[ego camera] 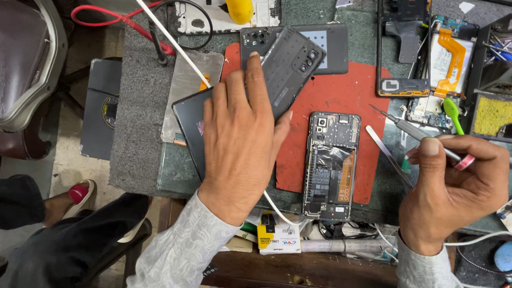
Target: The person uses a screwdriver to remove screws from a smartphone's internal frame, then detaches and reattaches the back cover. They repeatedly open and close the device to check alignment, and finally wipe the back cover with a cloth.
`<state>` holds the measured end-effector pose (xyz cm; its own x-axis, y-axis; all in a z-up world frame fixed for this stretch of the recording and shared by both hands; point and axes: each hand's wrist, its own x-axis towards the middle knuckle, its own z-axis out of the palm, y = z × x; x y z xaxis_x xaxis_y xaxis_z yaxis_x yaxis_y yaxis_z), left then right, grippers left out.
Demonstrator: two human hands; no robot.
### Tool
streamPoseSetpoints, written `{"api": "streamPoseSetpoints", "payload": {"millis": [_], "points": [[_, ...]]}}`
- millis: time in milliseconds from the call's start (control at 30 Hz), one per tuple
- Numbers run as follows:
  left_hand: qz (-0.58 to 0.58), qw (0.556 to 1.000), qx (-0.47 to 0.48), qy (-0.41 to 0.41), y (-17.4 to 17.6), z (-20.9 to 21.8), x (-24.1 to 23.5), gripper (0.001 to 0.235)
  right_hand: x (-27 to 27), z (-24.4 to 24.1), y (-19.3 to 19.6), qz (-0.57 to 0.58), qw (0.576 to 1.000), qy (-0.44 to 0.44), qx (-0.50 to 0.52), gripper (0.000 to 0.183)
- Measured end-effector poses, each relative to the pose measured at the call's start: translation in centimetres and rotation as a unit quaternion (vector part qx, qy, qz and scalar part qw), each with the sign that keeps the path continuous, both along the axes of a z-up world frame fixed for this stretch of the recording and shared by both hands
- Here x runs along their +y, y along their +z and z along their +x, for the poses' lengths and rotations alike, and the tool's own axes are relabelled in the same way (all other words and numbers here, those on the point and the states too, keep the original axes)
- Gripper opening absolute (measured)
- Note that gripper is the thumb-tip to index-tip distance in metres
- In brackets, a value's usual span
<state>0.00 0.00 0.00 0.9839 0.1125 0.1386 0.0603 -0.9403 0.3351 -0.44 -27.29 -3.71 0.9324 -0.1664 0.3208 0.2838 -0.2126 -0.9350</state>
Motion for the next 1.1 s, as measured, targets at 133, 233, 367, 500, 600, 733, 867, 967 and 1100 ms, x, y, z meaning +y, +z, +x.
{"api": "streamPoseSetpoints", "payload": {"millis": [133,233,367,500,600,733,867,967,1100], "points": [[-0.042,0.999,-0.015,-0.006,0.0,0.4,0.7,0.110,1.0,0.1,-0.4,0.016,1.000,-0.012,-0.006,0.020],[-0.063,0.997,-0.032,-0.024,0.4,0.5,1.2,0.117,1.2,0.3,-0.5,0.030,0.999,-0.018,-0.019,0.020],[-0.085,0.995,-0.037,-0.043,1.0,0.8,1.4,0.122,1.1,0.2,-0.5,0.012,1.000,-0.019,-0.020,0.018],[-0.090,0.992,-0.051,-0.068,2.4,1.9,1.9,0.122,1.1,0.0,-0.6,0.018,1.000,-0.017,-0.017,0.019],[-0.078,0.993,-0.038,-0.083,4.7,3.3,2.7,0.116,1.0,-0.1,-0.6,0.021,0.999,-0.018,-0.016,0.019],[-0.049,0.985,-0.086,-0.140,9.2,4.1,5.4,0.068,0.8,-0.4,-0.7,0.023,0.999,-0.029,-0.011,0.019],[-0.039,0.977,-0.102,-0.184,10.8,4.0,6.5,0.052,1.0,-0.2,-0.5,0.027,0.999,-0.028,-0.014,0.018],[-0.083,0.976,-0.085,-0.181,10.5,4.1,6.5,0.051,1.4,0.2,0.1,0.019,1.000,-0.021,-0.014,0.016],[-0.061,0.977,-0.106,-0.173,9.3,4.1,6.4,0.059,2.6,0.6,2.3,-0.014,1.000,0.017,0.019,0.009]]}}
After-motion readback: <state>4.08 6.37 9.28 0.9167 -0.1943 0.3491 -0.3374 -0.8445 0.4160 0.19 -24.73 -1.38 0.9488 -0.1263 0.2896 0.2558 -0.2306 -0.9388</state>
